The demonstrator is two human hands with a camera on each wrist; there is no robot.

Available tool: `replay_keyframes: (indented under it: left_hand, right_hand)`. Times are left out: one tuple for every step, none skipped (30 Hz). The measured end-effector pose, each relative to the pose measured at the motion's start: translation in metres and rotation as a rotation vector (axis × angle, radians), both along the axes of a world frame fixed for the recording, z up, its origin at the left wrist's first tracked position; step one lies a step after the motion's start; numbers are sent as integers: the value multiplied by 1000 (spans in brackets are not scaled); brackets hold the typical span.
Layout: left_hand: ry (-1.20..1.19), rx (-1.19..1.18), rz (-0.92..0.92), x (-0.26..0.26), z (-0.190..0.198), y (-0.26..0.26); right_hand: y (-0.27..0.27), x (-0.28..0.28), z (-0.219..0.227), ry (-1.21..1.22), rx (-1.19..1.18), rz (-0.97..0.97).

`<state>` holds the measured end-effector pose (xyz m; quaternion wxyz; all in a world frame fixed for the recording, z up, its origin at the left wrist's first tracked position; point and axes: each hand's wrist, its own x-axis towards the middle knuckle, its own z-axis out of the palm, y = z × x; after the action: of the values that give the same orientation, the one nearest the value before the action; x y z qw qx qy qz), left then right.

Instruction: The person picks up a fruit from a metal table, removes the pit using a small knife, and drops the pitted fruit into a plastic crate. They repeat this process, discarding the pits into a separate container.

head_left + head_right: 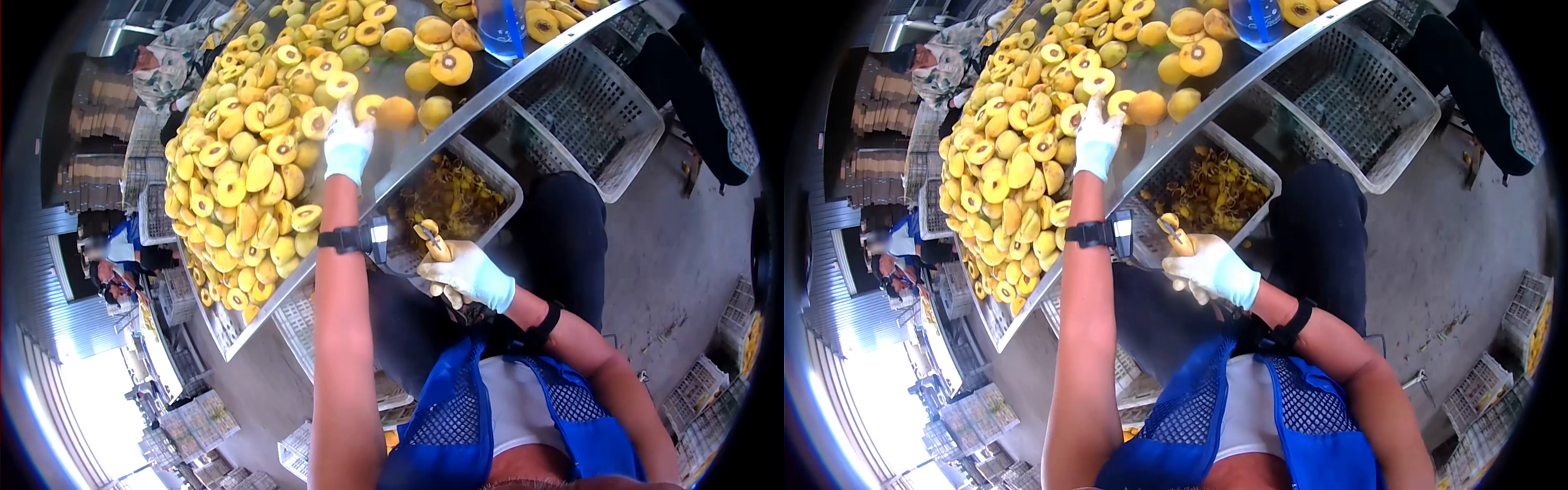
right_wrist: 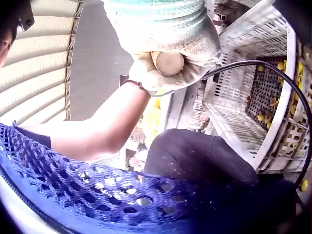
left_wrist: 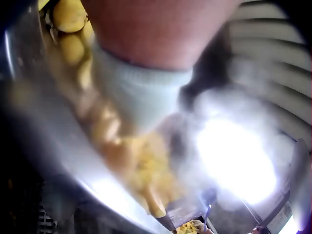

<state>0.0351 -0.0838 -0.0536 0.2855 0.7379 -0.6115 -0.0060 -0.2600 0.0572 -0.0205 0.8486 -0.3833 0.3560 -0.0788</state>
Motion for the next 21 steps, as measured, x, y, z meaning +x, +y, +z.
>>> replay_keyframes:
  left_hand:
    - [-14, 25, -1, 1, -7, -10]
    - [192, 103, 18, 5, -12, -16]
    - [399, 183, 36, 6, -7, -20]
    - [604, 266, 56, 7, -3, -22]
    - [810, 353, 80, 6, -1, -21]
    - [769, 340, 108, -3, 11, -12]
    - [792, 245, 104, -11, 15, -1]
    - [814, 152, 103, -19, 19, 13]
    - [835, 57, 103, -26, 22, 29]
    - [881, -13, 66, -31, 26, 47]
    - [927, -83, 33, -38, 30, 69]
    - [955, -117, 13, -52, 43, 90]
    - [1003, -138, 19, -64, 50, 109]
    - [907, -132, 16, -69, 48, 124]
    - [811, -124, 13, -75, 47, 139]
    - [803, -98, 14, -89, 55, 151]
    - [786, -90, 21, -106, 63, 163]
    - [843, -98, 34, -112, 56, 174]
    - [901, -108, 43, -118, 51, 182]
    - [908, -154, 59, -125, 47, 190]
    - [911, -167, 81, -130, 47, 196]
  right_hand:
    - [-3, -1, 2, -8, 22, -26]
    - [-6, -1, 3, -7, 31, -46]
    - [-9, -2, 4, -5, 41, -68]
    - [-11, -2, 5, -3, 54, -89]
    - [-11, -2, 5, 6, 55, -99]
    - [-13, -3, 5, 15, 55, -107]
    - [-14, -3, 5, 22, 55, -117]
    - [-14, -3, 5, 8, 35, -117]
    - [-13, -4, 6, -6, 15, -115]
    - [-13, -4, 6, -19, -6, -112]
    - [-11, -3, 5, -19, -29, -111]
    - [-10, -1, 4, -18, -51, -108]
    - [-8, 1, 2, -16, -74, -102]
    - [-6, 1, 1, -36, -97, -101]
    - [-6, 0, 7, -46, -130, -95]
    - [-5, 1, 10, -42, -146, -83]
    - [-4, 3, 11, -39, -161, -71]
    - [0, 4, 7, -35, -189, -78]
    - [3, 7, -1, -39, -217, -91]
    - [3, 5, -4, -30, -190, -75]
    - [4, 3, -3, -23, -167, -58]
